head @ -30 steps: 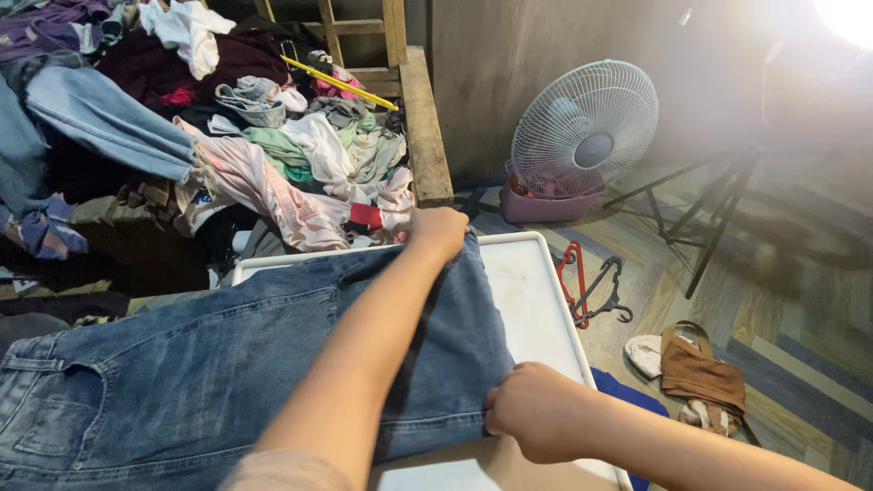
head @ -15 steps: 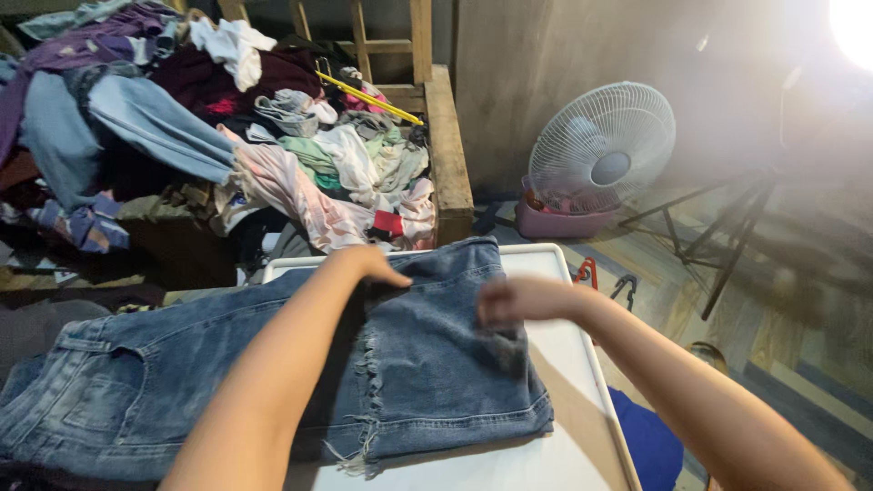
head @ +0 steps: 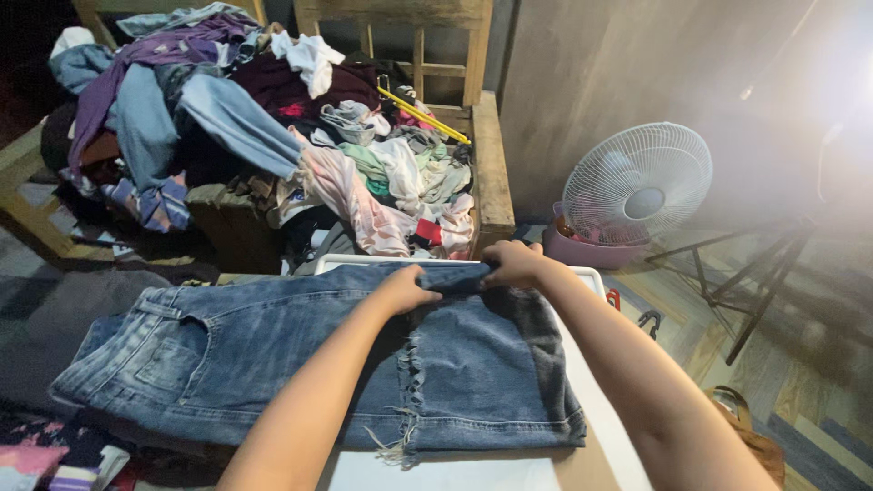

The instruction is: The person folds a pair of jeans, a top, and a pair of shorts by hand on a small white table.

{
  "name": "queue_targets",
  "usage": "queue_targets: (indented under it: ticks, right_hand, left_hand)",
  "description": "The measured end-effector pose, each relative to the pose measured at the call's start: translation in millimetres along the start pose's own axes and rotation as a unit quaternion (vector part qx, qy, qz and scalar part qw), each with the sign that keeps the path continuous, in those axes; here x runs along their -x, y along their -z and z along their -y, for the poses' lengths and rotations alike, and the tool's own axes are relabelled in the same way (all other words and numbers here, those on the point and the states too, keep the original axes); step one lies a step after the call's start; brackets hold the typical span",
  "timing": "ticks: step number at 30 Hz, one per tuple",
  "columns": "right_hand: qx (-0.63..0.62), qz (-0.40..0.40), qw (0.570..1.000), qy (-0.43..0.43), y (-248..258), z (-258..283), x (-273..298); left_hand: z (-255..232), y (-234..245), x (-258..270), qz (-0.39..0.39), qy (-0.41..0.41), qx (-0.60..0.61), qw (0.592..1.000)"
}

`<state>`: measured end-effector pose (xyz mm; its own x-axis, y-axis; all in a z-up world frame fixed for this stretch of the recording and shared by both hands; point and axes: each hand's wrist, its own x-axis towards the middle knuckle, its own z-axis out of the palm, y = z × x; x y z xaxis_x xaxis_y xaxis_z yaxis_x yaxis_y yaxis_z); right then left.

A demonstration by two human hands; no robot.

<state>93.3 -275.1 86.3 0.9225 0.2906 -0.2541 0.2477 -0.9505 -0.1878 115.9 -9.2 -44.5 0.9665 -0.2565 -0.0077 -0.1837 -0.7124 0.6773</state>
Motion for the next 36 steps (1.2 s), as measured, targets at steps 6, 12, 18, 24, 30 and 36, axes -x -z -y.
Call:
queue_targets:
  ticks: [6, 12, 18, 24, 30, 36]
  right_hand:
    - [-0.032, -0.025, 0.999, 0.018, -11.0, -19.8, -22.5]
    - [-0.078, -0.138, 0.985, -0.073, -17.9, -12.0, -29.6]
    - [0.018, -0.461, 0.885, 0.062, -81.5, -0.1, -2.1]
    - [-0.074, -0.137, 0.979, -0.129, -31.8, -26.8, -16.5]
    - [-0.180, -0.199, 0.963, 0.011, -64.7, -69.6, -32.3]
    - [-0.085, -0.235, 0.967, -0.046, -69.6, -56.6, -57.8]
  left_hand:
    - [-21.7, -22.0, 7.3, -0.037, -0.072, 0.350, 0.933]
    - [-63.1, 36.8, 11.9, -0.156, 0.044, 0.121, 0.979]
    - [-147.6, -19.8, 112.6, -0.107, -0.091, -0.217, 0.966]
    - [-197.8, -81.7, 175.1, 0.003, -0.448, -0.116, 0.887]
    - [-183.4, -117.3, 179.1, 0.070, -0.414, -0.159, 0.894]
    - [-183.6, -129.5, 183.7, 0.070, -0.407, -0.171, 0.895]
